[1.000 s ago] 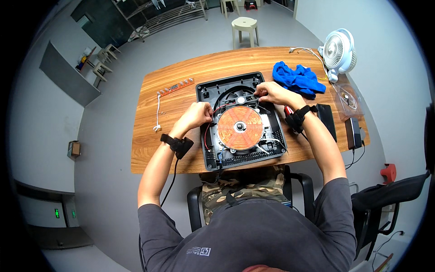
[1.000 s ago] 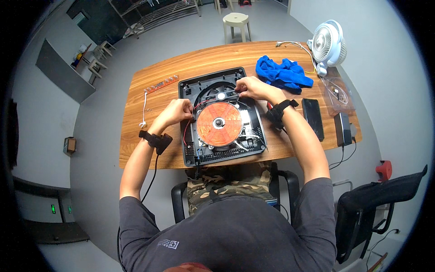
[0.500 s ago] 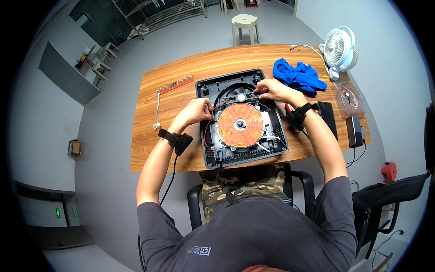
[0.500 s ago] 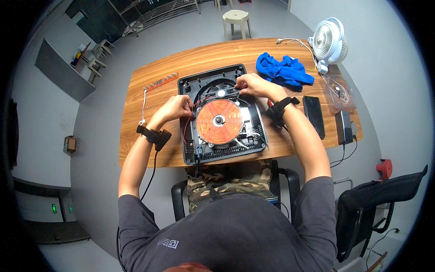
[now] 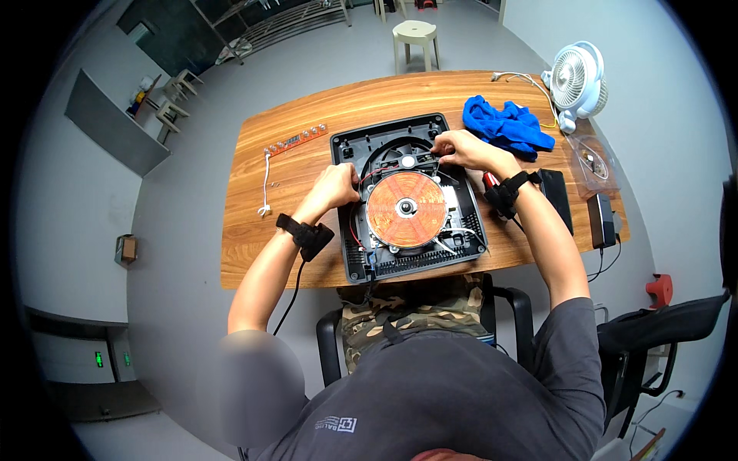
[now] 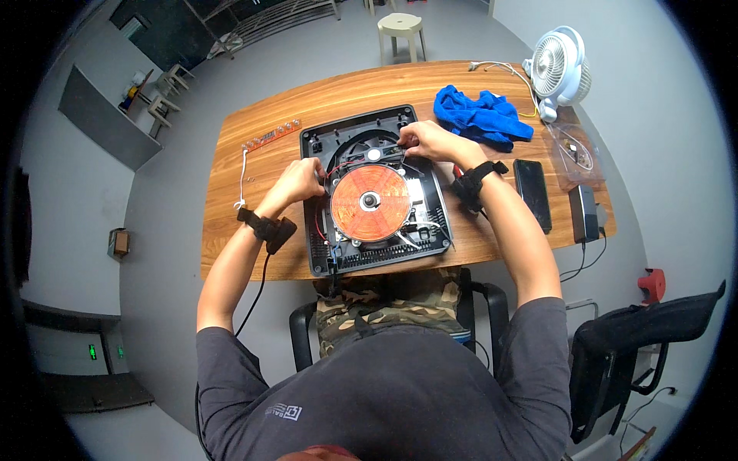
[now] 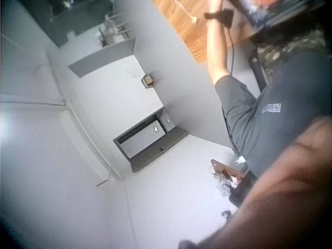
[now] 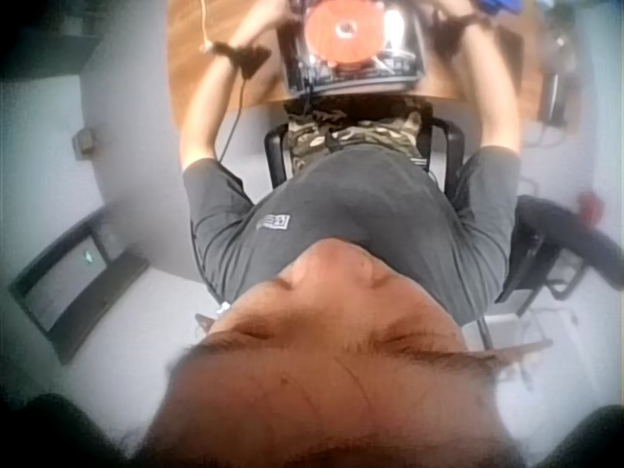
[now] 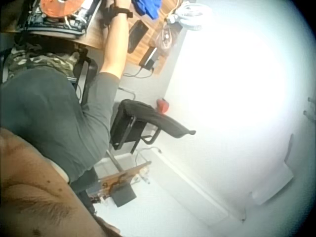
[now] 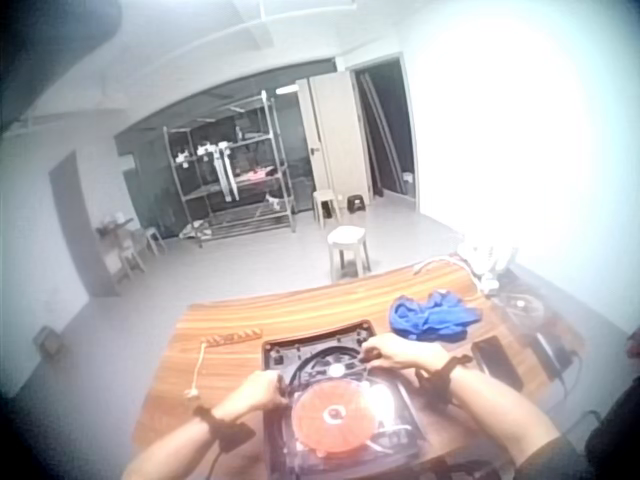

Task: The person cleans a small component with a blue cloth, then uses a screwdriver to tighten screws on a disassembled electronic device containing a copper coil. The person then places a red circuit board into the device and secures it with screws.

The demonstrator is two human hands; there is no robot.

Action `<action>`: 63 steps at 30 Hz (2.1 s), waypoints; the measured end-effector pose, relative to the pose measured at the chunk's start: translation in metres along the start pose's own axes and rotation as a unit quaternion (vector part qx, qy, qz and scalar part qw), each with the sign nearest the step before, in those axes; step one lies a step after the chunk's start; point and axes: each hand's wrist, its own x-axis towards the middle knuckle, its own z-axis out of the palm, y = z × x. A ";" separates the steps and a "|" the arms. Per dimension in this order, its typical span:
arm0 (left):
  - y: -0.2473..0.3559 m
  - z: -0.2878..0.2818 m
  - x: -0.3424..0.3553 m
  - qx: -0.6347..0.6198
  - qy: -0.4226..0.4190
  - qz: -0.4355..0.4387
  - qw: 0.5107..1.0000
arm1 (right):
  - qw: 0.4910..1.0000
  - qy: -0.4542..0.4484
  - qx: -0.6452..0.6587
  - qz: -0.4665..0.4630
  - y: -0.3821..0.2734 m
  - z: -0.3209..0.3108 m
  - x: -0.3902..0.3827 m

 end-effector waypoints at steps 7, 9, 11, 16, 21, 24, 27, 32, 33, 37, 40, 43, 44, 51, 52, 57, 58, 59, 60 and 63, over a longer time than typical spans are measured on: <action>-0.008 0.009 0.002 0.019 0.023 0.009 1.000 | 1.000 0.010 0.023 -0.007 -0.001 0.001 0.000; -0.007 0.008 0.004 0.024 0.017 0.011 1.000 | 1.000 0.016 0.022 -0.008 0.003 0.001 -0.001; -0.005 0.008 0.005 0.029 0.007 0.003 1.000 | 1.000 0.017 0.013 -0.018 0.006 0.002 0.000; -0.020 0.004 -0.015 -0.049 0.070 0.063 0.994 | 1.000 0.011 0.002 -0.019 0.002 0.001 0.001; 0.003 -0.017 -0.063 -0.122 0.011 0.216 0.969 | 1.000 0.013 0.015 -0.019 0.005 0.003 0.001; 0.014 -0.012 -0.076 -0.063 -0.020 0.301 0.951 | 1.000 0.011 0.024 0.000 0.007 0.001 -0.001; 0.023 -0.007 -0.089 -0.077 -0.052 0.291 0.952 | 1.000 0.014 0.010 -0.016 0.007 0.003 0.000; 0.018 0.006 -0.089 -0.049 -0.050 0.360 0.930 | 1.000 0.006 0.000 -0.014 0.004 0.001 0.001; 0.014 0.009 -0.087 -0.028 -0.057 0.362 0.930 | 1.000 0.006 0.000 -0.011 0.003 0.001 0.001; 0.011 0.009 -0.089 0.006 -0.073 0.347 0.935 | 1.000 0.010 0.003 -0.010 0.004 0.001 0.001; 0.013 0.007 -0.094 0.001 -0.083 0.323 0.943 | 1.000 0.011 0.005 -0.010 0.004 0.002 0.001; 0.015 0.004 -0.099 0.018 -0.117 0.317 0.941 | 1.000 0.013 0.004 -0.010 0.002 0.001 -0.001; 0.013 0.006 -0.099 0.014 -0.117 0.320 0.940 | 1.000 0.014 0.003 -0.011 0.002 0.001 -0.001; 0.001 0.017 -0.096 -0.015 -0.070 0.354 0.932 | 1.000 0.013 0.017 -0.011 0.001 0.002 0.000; -0.003 0.020 -0.095 -0.037 -0.050 0.367 0.928 | 1.000 0.012 0.014 -0.010 0.001 0.002 0.001; -0.012 0.028 -0.095 -0.122 0.039 0.299 0.946 | 1.000 0.013 0.007 -0.011 0.001 0.001 0.000; -0.014 0.030 -0.095 -0.134 0.052 0.289 0.946 | 1.000 0.014 0.006 -0.013 0.001 0.001 -0.001; -0.014 0.033 -0.094 -0.142 0.070 0.281 0.947 | 1.000 0.015 0.004 -0.015 -0.001 0.000 -0.001; -0.016 0.035 -0.094 -0.143 0.086 0.274 0.947 | 1.000 0.011 0.004 -0.008 -0.003 -0.001 -0.001; -0.016 0.040 -0.096 -0.143 0.122 0.242 0.952 | 1.000 0.002 0.001 0.007 -0.008 -0.002 -0.002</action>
